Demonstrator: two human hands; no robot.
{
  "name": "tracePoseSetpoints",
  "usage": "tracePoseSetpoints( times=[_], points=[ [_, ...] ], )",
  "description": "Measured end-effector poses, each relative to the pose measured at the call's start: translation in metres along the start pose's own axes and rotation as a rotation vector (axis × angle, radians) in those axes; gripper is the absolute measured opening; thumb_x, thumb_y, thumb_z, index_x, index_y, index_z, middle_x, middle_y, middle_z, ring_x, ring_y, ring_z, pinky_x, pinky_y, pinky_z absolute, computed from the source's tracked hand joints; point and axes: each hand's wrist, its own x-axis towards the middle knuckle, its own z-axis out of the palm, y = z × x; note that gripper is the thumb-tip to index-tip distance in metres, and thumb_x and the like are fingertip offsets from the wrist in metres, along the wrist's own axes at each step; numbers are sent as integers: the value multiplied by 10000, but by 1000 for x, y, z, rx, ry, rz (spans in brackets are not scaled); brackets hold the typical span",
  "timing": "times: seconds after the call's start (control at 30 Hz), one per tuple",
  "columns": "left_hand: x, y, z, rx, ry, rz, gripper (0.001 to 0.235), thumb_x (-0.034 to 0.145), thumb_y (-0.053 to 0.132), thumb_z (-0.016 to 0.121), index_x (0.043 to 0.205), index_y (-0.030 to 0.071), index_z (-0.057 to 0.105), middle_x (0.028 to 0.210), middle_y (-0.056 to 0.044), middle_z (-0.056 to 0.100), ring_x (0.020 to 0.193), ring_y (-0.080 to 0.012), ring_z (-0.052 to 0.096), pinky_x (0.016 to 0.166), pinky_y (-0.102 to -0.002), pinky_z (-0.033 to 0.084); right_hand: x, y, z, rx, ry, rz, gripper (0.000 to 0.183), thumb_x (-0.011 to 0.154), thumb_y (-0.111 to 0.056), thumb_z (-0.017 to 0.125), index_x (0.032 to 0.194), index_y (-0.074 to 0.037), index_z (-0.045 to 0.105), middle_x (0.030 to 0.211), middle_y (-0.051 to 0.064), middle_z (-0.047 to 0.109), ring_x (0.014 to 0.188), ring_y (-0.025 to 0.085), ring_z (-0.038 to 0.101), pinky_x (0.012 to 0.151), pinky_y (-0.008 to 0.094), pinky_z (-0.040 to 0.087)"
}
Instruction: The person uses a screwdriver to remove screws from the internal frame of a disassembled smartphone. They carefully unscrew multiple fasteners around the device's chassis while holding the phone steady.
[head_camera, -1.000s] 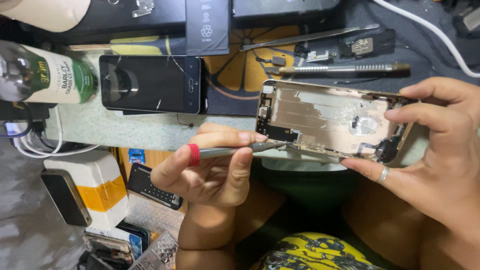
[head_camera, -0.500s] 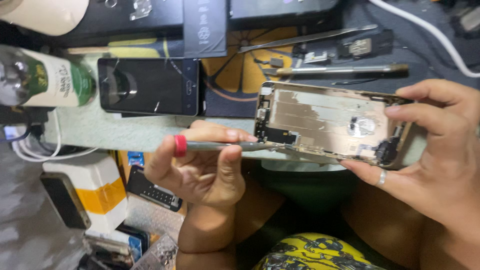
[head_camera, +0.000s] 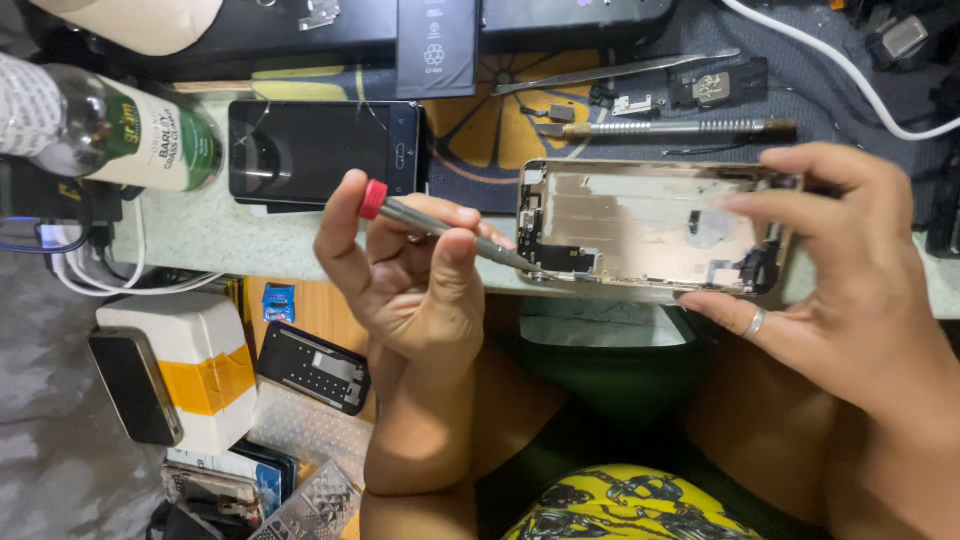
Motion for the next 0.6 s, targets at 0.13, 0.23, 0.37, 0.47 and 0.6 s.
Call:
tracePoseSetpoints(
  times=[0.13,0.23,0.37,0.47,0.6],
  points=[
    [0,1,0,23,4,-17,635,1121,19,699,1584,114,276,1087,-167,694,844,-180,710,815,-324,639,10,-15,-2,-166,13,-78,661,625,-277,937,1190,-65,665,1331,192,589,1215,389,507,1015,501,438],
    [0,0,-2,2,-5,-9,628,1115,25,702,1579,111,288,1087,-167,697,843,-186,718,816,-327,649,14,-32,-3,-92,41,-4,588,692,-288,910,1195,-87,680,1333,179,578,1211,397,503,1006,470,430],
    [-4,1,-4,8,5,-18,633,1119,18,712,1585,115,295,1088,-180,700,853,-198,713,827,-336,648,20,-46,4,83,-33,-63,429,754,-239,870,1129,-104,712,1197,112,632,1095,330,573,928,428,415],
    [-2,1,-3,-3,-17,-18,621,1123,31,709,1579,124,297,1080,-169,699,837,-196,721,807,-332,656,29,-55,15,113,-74,-108,317,761,-203,849,1042,-111,738,1047,58,677,962,266,616,873,393,404],
    [-3,8,-5,45,-38,-64,646,1123,43,703,1582,151,262,1093,-168,681,848,-210,726,817,-350,661,36,-65,29,170,-52,-42,168,810,-167,830,945,-113,745,901,8,686,837,210,605,787,346,377]
  ],
)
